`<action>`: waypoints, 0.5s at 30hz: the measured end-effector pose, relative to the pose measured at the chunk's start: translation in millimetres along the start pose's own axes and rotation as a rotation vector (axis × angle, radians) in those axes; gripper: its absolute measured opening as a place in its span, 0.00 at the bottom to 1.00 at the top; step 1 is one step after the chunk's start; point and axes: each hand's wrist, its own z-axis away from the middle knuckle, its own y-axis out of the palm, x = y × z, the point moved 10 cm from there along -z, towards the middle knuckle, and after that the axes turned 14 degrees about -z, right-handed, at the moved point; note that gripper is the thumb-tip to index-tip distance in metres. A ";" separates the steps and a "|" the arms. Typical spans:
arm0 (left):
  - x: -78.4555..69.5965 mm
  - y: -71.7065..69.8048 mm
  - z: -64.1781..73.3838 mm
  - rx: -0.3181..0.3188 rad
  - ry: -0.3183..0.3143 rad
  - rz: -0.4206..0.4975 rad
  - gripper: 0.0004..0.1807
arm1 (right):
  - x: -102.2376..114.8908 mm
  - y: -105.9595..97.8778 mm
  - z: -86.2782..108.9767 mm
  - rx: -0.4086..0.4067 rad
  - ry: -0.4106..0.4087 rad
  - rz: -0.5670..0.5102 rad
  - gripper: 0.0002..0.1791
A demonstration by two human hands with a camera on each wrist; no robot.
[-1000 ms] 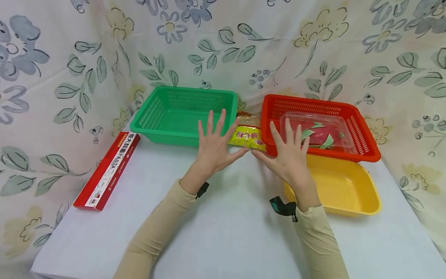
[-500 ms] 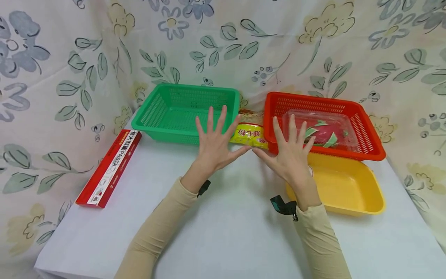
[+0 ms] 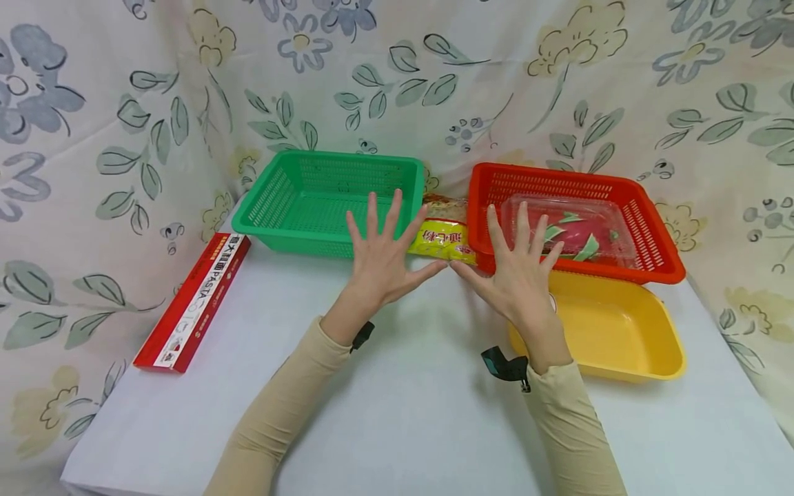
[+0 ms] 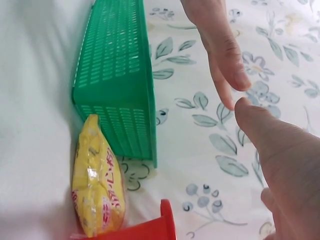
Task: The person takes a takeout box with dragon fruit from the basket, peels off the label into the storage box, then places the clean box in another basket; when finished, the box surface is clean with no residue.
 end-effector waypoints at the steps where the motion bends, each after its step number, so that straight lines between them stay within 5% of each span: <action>1: 0.2 0.1 0.2 0.001 0.000 0.001 0.54 | 0.2 0.1 0.1 0.000 0.000 -0.001 0.56; 15: -1.3 2.1 -0.3 0.005 -0.004 0.037 0.53 | -0.8 -0.3 -0.2 0.004 0.004 0.011 0.56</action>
